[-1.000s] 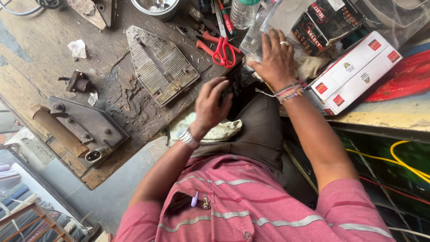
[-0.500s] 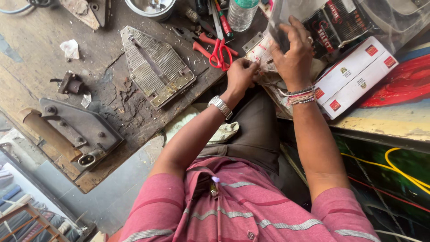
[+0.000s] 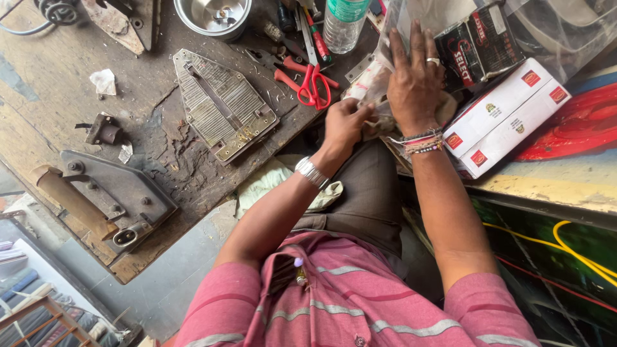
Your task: The person works at a cluttered workbench, handling a metal electrical component and a plastic bag containing small parts. They use red-handled scissors to cut a strip of material, then place a transparent plastic sheet over the component and adjust it by hand.
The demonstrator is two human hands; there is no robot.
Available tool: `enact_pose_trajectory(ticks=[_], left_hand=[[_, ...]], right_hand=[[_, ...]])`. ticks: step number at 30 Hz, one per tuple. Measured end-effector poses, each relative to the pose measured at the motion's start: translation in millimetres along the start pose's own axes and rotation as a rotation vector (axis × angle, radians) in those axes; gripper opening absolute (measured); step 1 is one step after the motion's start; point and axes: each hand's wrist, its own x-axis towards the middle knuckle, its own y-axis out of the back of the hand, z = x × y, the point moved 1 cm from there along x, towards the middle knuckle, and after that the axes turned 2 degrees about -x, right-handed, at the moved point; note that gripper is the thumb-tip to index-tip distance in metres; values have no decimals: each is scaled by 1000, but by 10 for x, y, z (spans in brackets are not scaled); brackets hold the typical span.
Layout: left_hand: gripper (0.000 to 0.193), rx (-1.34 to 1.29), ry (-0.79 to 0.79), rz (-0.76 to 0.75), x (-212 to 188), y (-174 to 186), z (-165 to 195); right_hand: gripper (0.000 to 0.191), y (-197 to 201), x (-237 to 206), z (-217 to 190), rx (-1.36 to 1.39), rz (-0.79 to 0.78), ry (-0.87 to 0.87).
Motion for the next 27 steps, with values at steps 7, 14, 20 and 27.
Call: enact_pose_trajectory(ticks=[7, 14, 20, 27], left_hand=[[18, -11, -124, 18, -701, 829, 208], [12, -141, -84, 81, -925, 1553, 131], [12, -113, -28, 77, -791, 1480, -94], [12, -80, -67, 40, -879, 1326, 229]], right_hand=[[87, -357, -151, -62, -34, -75, -48], [88, -480, -232, -69, 145, -252, -31], [73, 23, -499, -41, 341, -102, -82], [42, 116, -1776, -1131, 463, -291, -87]])
